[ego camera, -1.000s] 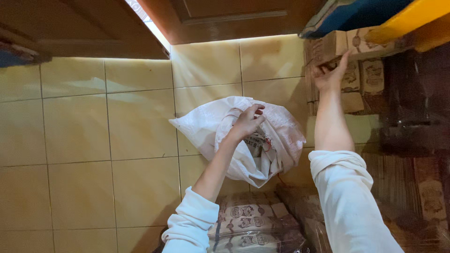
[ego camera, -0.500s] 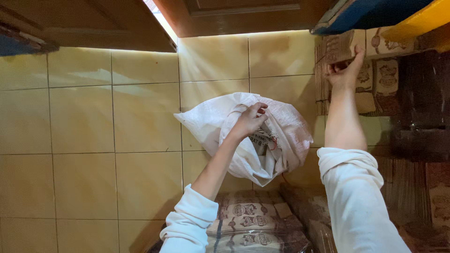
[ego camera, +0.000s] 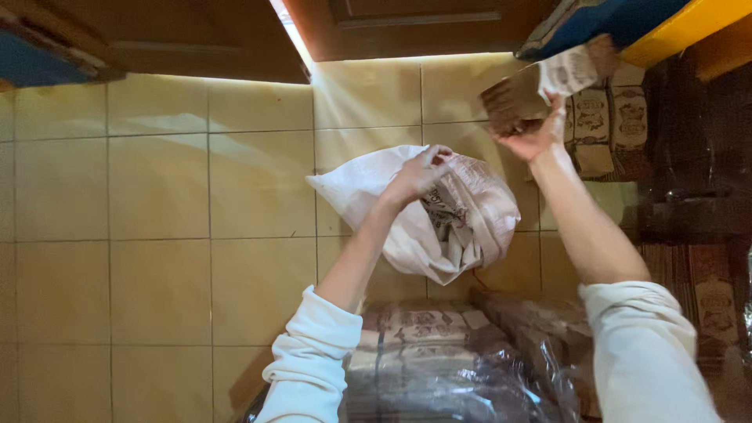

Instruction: The person places stacks of printed paper bags into a large plastic liner and then puts individual bundles of bags into separate plastic sleeves.

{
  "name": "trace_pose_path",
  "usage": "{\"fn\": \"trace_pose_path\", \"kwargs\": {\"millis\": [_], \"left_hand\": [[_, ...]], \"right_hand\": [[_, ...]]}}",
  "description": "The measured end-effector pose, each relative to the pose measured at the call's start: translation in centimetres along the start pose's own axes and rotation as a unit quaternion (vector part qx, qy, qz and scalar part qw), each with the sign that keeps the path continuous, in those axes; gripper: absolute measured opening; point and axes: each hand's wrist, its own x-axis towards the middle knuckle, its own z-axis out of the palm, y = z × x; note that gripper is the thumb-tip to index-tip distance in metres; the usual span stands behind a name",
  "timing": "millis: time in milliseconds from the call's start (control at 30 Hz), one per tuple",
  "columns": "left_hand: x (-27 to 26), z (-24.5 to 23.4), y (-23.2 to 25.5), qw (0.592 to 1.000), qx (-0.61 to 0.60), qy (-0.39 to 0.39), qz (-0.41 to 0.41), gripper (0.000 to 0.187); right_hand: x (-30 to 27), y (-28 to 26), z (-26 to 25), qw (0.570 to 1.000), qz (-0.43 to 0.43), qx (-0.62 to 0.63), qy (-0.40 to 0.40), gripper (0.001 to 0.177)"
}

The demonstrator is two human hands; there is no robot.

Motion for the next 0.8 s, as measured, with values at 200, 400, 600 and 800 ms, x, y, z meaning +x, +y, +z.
{"fn": "trace_pose_path", "kwargs": {"millis": [200, 400, 600, 800], "left_hand": [[-4.4, -5.9, 4.1, 0.989, -0.107, 0.101, 0.005, 0.06], [-16.4, -11.7, 12.2, 0.941, -0.233, 0.195, -0.151, 0.119], [-29.8, -11.0, 14.8, 0.881, -0.382, 0.279, 0.005, 0.128], [-47.6, -6.3, 15.1, 0.805, -0.433, 0.391, 0.107, 0.119]], "right_hand": [[-11.6, 7.6, 11.5, 0.976, 0.141, -0.133, -0.095, 0.074], [-22.3, 14.2, 19.8, 0.92, 0.243, -0.27, -0.149, 0.061], [-29.3, 19.9, 19.3, 0.844, 0.259, -0.408, -0.232, 0.049], [-40.7, 26.5, 22.0, 0.657, 0.137, -0.677, -0.302, 0.077]]}}
